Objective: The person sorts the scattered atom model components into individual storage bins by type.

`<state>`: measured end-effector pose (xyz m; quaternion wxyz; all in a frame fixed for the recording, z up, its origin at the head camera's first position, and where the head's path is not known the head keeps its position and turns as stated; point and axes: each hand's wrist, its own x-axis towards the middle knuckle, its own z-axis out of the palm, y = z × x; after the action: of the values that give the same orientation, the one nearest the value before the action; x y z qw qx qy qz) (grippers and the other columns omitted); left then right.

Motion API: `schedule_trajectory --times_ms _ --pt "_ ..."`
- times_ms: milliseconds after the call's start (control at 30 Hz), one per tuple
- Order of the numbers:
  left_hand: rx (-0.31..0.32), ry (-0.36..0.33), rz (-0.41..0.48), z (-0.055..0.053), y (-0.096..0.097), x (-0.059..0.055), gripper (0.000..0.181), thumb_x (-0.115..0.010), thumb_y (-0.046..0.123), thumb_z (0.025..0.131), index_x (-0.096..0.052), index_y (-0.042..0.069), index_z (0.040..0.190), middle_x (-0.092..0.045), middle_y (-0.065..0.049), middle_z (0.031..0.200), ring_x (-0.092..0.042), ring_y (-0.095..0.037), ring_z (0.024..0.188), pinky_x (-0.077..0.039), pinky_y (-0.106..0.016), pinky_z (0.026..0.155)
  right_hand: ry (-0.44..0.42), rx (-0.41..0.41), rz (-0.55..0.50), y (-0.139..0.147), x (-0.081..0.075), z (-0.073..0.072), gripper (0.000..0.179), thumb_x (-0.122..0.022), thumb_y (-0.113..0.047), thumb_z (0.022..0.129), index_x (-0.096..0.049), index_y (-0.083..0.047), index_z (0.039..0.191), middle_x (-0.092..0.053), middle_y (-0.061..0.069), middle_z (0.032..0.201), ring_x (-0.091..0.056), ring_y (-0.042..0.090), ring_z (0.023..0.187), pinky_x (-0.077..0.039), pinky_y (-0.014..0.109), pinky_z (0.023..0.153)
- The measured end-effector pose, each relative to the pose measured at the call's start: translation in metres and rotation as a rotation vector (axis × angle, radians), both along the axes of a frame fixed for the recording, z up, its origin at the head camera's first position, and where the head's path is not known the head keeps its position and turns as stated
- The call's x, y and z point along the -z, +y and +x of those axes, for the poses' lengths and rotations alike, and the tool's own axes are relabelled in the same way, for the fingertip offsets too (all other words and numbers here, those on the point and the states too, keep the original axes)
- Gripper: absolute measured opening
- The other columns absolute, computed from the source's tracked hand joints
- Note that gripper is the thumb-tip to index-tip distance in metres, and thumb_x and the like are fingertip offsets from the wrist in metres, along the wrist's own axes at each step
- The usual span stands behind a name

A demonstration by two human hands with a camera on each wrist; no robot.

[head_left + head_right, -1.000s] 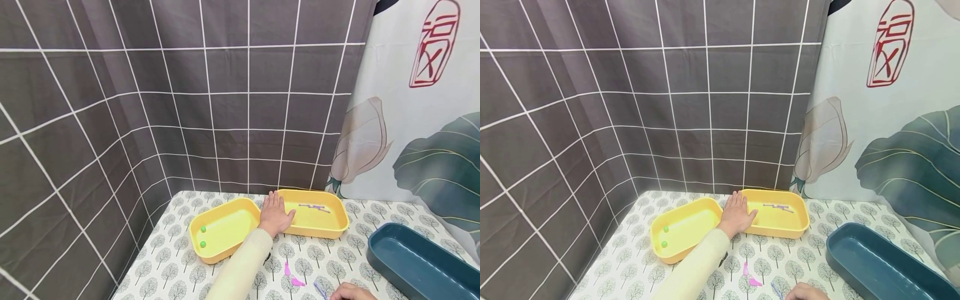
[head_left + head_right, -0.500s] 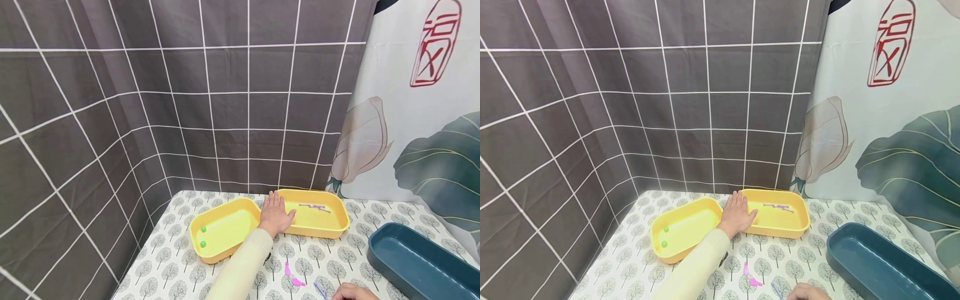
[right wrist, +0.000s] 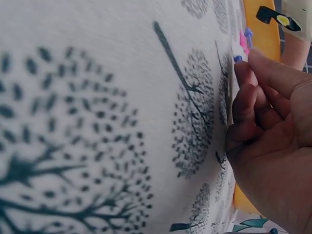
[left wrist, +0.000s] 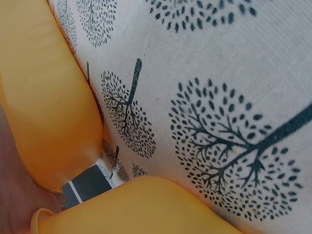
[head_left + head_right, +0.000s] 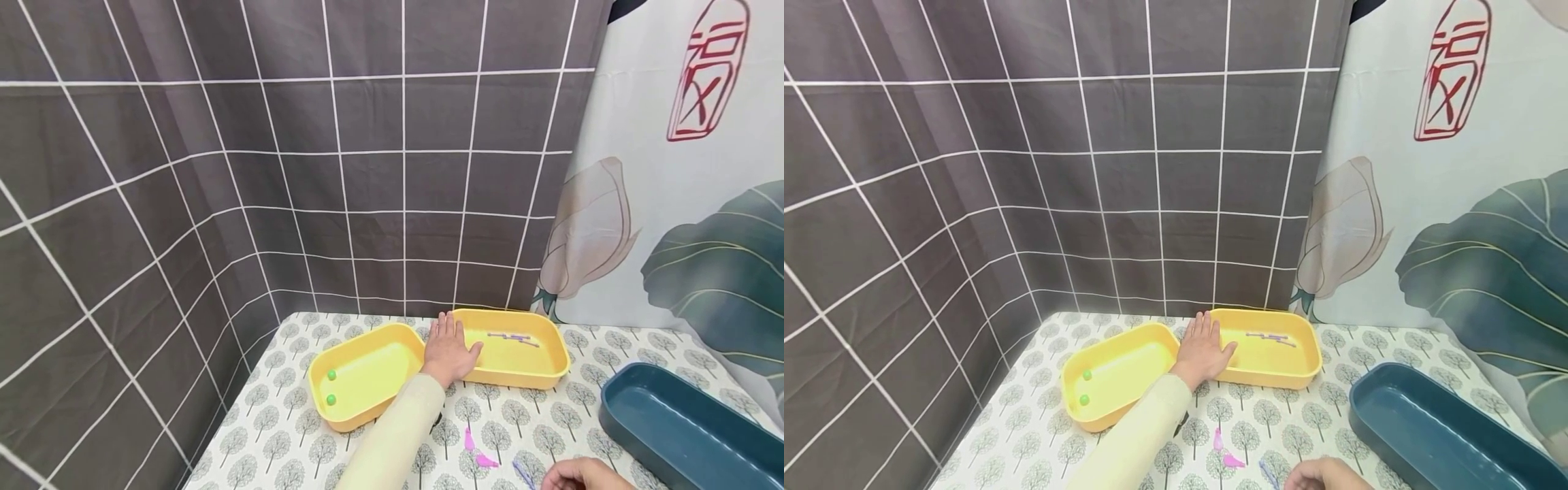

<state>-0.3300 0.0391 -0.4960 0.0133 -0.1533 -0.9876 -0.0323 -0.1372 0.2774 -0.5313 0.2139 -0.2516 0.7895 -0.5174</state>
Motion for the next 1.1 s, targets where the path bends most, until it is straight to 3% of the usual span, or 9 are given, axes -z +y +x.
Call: schedule_trajectory --times_ms 300,500,733,967,1100 --pt "-0.002 0.004 -0.001 0.002 -0.001 -0.001 0.075 -0.022 0.064 0.104 -0.03 0.016 0.161 -0.016 -0.009 0.17 -0.009 -0.024 0.157 -0.008 -0.037 0.127 0.115 -0.021 -0.017 -0.002 -0.015 -0.007 0.01 -0.064 -0.004 0.097 -0.073 -0.005 0.1 -0.066 -0.011 0.08 -0.056 -0.004 0.071 -0.046 0.021 0.057" --pt "0.005 0.004 -0.001 0.003 -0.002 -0.002 0.075 -0.022 0.063 0.104 -0.03 0.014 0.161 -0.016 -0.01 0.169 -0.01 -0.026 0.157 -0.008 -0.038 0.127 0.09 0.034 0.031 -0.002 -0.029 -0.011 0.012 -0.065 -0.012 0.099 -0.074 -0.004 0.103 -0.07 -0.008 0.087 -0.056 -0.002 0.072 -0.046 0.021 0.057" --pt "0.007 0.014 -0.011 0.002 -0.001 -0.002 0.075 -0.022 0.063 0.104 -0.031 0.015 0.16 -0.018 -0.009 0.169 -0.011 -0.025 0.157 -0.009 -0.038 0.127 0.001 0.138 0.098 -0.001 -0.041 -0.016 0.018 -0.066 -0.02 0.099 -0.074 -0.006 0.106 -0.069 -0.004 0.091 -0.055 0.005 0.073 -0.044 0.022 0.059" --pt "0.002 0.016 -0.01 0.003 -0.001 -0.002 0.074 -0.023 0.063 0.104 -0.032 0.015 0.16 -0.018 -0.009 0.169 -0.012 -0.025 0.157 -0.011 -0.038 0.127 0.183 0.223 0.174 -0.006 -0.046 -0.023 0.017 -0.071 -0.024 0.095 -0.075 -0.008 0.101 -0.067 -0.012 0.084 -0.055 -0.003 0.073 -0.049 0.021 0.061" --pt "0.006 0.019 -0.013 0.003 -0.001 -0.003 0.074 -0.023 0.063 0.104 -0.032 0.015 0.16 -0.018 -0.009 0.169 -0.012 -0.025 0.157 -0.01 -0.038 0.127 0.228 0.251 0.179 -0.008 -0.052 -0.028 0.015 -0.07 -0.02 0.095 -0.073 -0.006 0.101 -0.067 -0.009 0.083 -0.055 -0.003 0.072 -0.049 0.022 0.059"
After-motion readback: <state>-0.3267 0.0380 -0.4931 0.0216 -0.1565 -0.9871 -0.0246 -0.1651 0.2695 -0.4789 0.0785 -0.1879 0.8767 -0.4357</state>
